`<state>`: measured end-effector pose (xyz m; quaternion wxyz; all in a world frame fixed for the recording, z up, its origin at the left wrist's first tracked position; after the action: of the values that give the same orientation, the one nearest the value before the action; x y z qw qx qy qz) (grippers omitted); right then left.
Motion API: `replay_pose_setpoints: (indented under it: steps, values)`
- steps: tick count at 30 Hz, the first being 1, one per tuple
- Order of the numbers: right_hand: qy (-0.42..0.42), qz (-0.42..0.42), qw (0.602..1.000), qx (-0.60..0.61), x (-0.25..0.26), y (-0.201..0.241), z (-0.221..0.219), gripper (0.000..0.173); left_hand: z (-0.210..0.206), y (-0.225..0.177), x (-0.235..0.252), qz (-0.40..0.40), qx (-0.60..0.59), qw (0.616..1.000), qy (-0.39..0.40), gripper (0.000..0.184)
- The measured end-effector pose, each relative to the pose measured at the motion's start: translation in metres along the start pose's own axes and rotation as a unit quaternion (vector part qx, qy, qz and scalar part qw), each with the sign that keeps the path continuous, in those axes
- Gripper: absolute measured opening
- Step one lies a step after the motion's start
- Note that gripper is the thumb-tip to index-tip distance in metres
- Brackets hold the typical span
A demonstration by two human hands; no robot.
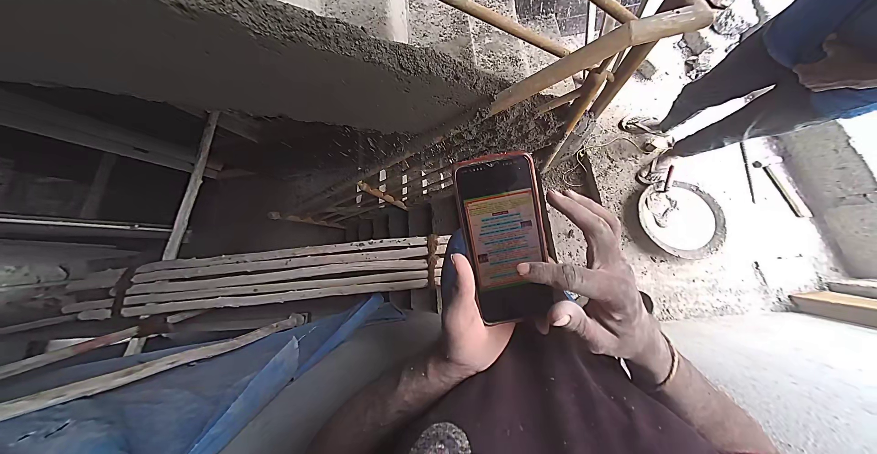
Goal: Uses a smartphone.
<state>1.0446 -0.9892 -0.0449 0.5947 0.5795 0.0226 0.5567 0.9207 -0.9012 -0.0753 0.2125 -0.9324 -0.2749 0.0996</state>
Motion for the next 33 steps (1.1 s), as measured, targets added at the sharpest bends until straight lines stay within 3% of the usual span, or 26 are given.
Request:
replay_pose_setpoints:
  steps: [33]
  values:
    - [-0.007,-0.005,1.000,0.002,-0.0038,-0.0034,0.0057,0.047,-0.0052,0.0065,0.0030,0.027,0.007,0.999,0.018,0.063]
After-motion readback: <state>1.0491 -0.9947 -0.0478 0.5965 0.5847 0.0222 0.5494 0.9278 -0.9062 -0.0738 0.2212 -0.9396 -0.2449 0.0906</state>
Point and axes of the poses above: each hand's wrist, its own x-axis towards the middle knuckle, its own z-axis out of the back of the hand, y = z × x, the point moved 6 cm from there along x, towards the middle knuckle, and after that the axes turned 6 degrees about -y, right-handed, at the moved point
